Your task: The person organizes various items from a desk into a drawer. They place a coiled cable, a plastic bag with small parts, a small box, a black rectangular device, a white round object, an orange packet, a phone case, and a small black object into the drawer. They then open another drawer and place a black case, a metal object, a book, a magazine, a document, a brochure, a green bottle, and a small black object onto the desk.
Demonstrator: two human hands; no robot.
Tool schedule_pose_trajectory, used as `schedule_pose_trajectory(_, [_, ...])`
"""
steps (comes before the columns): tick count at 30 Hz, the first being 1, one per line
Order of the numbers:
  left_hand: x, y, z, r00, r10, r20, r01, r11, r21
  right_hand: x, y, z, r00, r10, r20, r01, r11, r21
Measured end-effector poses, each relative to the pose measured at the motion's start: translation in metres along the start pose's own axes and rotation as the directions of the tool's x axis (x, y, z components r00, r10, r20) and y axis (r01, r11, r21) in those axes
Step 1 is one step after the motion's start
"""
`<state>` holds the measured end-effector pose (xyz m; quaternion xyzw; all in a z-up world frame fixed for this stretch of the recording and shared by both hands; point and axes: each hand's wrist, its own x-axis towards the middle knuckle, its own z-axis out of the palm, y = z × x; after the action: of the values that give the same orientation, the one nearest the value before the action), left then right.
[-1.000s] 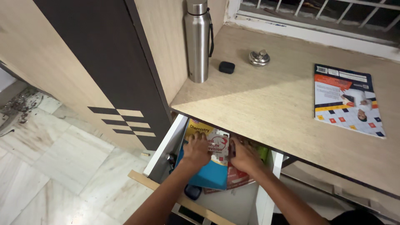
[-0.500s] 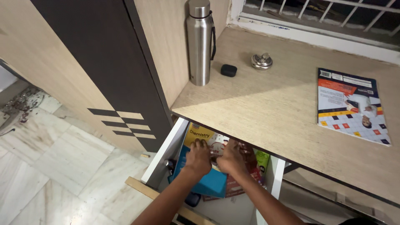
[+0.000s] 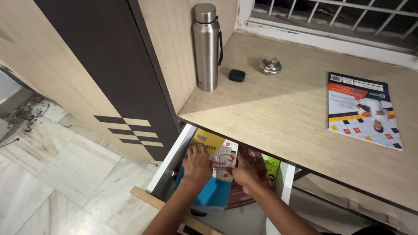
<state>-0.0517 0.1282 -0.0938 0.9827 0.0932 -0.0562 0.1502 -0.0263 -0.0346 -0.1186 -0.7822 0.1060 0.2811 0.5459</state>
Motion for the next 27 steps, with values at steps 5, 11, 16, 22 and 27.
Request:
schedule_pose_trajectory(5, [-0.013,0.002,-0.032,0.995,-0.090,-0.032,0.090,0.996,-0.008,-0.013,0.006,-0.024,0.995,0.076,0.060,-0.081,0.993,0.090])
schedule_pose_trajectory(11, [-0.034,-0.008,-0.052,0.972,-0.171,0.159,0.197,0.965,-0.172,-0.047,0.002,-0.056,0.981,0.180,0.076,-0.189,0.971,0.144])
schedule_pose_trajectory(16, [-0.038,-0.016,-0.045,0.987,-0.108,0.119,0.136,0.957,-0.257,-0.068,0.004,-0.063,0.985,0.151,0.079,-0.168,0.937,0.307])
schedule_pose_trajectory(22, [-0.040,-0.028,-0.037,0.997,0.003,0.078,0.034,0.885,-0.465,-0.084,0.015,-0.067,0.988,0.143,0.053,-0.153,0.912,0.380])
schedule_pose_trajectory(27, [-0.041,-0.036,-0.052,0.958,0.034,0.286,0.161,0.760,-0.630,-0.082,0.040,-0.066,0.994,-0.010,0.105,-0.025,0.944,0.328])
